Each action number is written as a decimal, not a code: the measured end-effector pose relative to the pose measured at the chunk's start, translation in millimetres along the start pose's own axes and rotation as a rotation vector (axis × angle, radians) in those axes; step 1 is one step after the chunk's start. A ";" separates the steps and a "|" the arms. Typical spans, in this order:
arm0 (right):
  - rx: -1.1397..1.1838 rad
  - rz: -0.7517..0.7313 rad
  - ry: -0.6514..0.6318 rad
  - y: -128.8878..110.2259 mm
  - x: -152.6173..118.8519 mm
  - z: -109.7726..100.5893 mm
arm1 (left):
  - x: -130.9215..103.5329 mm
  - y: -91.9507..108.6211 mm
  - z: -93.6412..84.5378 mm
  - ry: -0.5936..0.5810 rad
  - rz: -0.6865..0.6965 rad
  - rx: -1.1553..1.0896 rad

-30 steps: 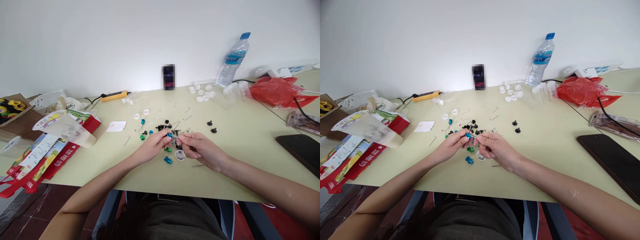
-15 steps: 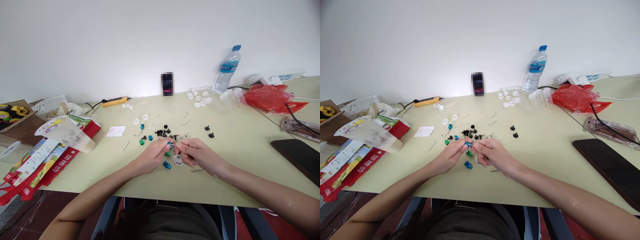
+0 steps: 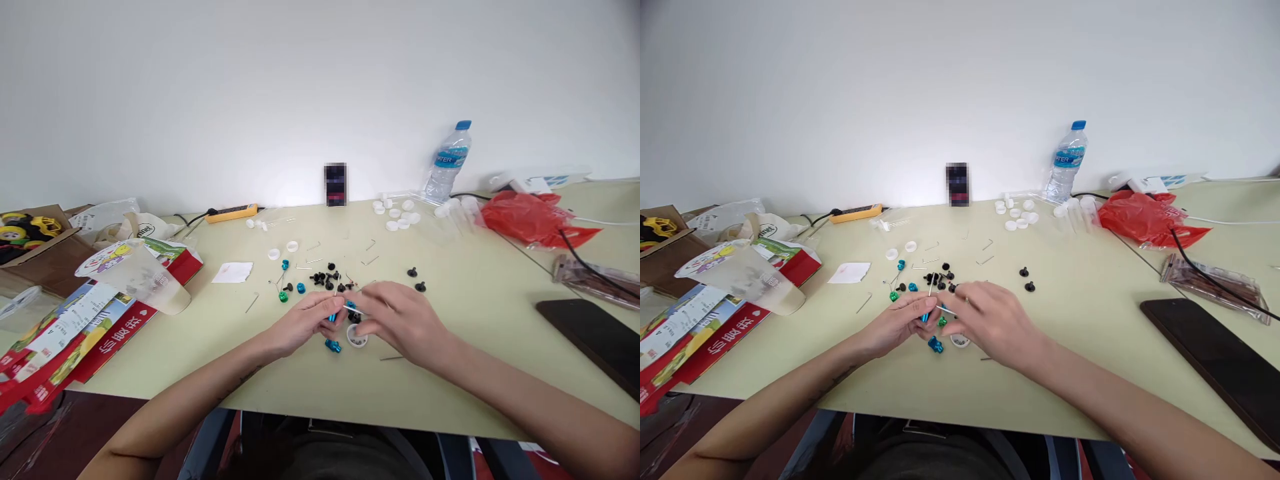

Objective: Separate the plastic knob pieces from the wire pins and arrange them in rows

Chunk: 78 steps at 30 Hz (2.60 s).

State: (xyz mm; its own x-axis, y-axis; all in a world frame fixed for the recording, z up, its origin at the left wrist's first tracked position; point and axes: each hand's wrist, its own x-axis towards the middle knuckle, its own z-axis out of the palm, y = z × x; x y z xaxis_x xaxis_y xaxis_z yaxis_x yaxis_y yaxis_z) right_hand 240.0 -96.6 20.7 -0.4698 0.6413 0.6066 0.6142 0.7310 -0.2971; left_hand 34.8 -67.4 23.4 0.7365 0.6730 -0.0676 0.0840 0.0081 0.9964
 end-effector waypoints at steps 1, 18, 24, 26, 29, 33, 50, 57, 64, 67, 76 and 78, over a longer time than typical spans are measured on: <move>0.169 0.161 -0.045 -0.1 1.5 0.5 | -0.4 1.6 -1.7 0.063 0.066 0.131; 0.136 0.302 -0.147 8.1 2.4 -1.4 | 0.5 4.1 -6.6 0.084 0.037 0.069; 1.062 0.887 -0.522 0.8 8.3 2.8 | -1.6 1.9 -10.0 0.054 0.358 0.832; 1.045 0.847 -0.478 -4.2 7.2 7.0 | -1.5 -2.2 -7.2 -0.012 0.402 0.839; 0.652 0.569 -0.294 -6.7 1.9 10.4 | -0.6 -7.7 -1.9 0.024 0.295 0.566; 0.037 0.024 -0.161 -0.4 -7.8 3.9 | 1.1 -9.5 5.5 -0.030 -0.015 -0.140; 0.025 0.080 -0.124 1.1 -1.1 8.5 | 6.8 -8.1 -4.1 0.037 0.028 -0.195; 0.430 0.536 -0.181 9.3 4.6 4.2 | 9.6 -13.0 -6.3 0.096 0.134 -0.129; 1.439 0.958 -0.421 3.6 8.5 10.9 | 8.2 -19.3 -10.0 0.169 0.248 0.404; 1.221 0.788 -0.383 2.7 5.6 11.1 | 8.5 -17.6 -11.0 0.153 0.261 0.410; 0.393 0.401 -0.104 12.7 3.5 3.9 | 14.1 -14.5 -8.9 0.068 0.122 -0.067; 0.774 0.664 -0.316 14.1 6.7 3.7 | 13.4 -15.4 -10.9 0.074 0.168 0.016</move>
State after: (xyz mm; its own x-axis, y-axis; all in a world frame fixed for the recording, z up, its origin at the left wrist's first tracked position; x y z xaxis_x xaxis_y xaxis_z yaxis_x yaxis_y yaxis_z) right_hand 243.2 -81.1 17.9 -0.4005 0.9157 -0.0343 0.2897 0.0910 -0.9528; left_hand 36.0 -50.5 7.7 0.6895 0.7167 0.1042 -0.0249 -0.1203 0.9924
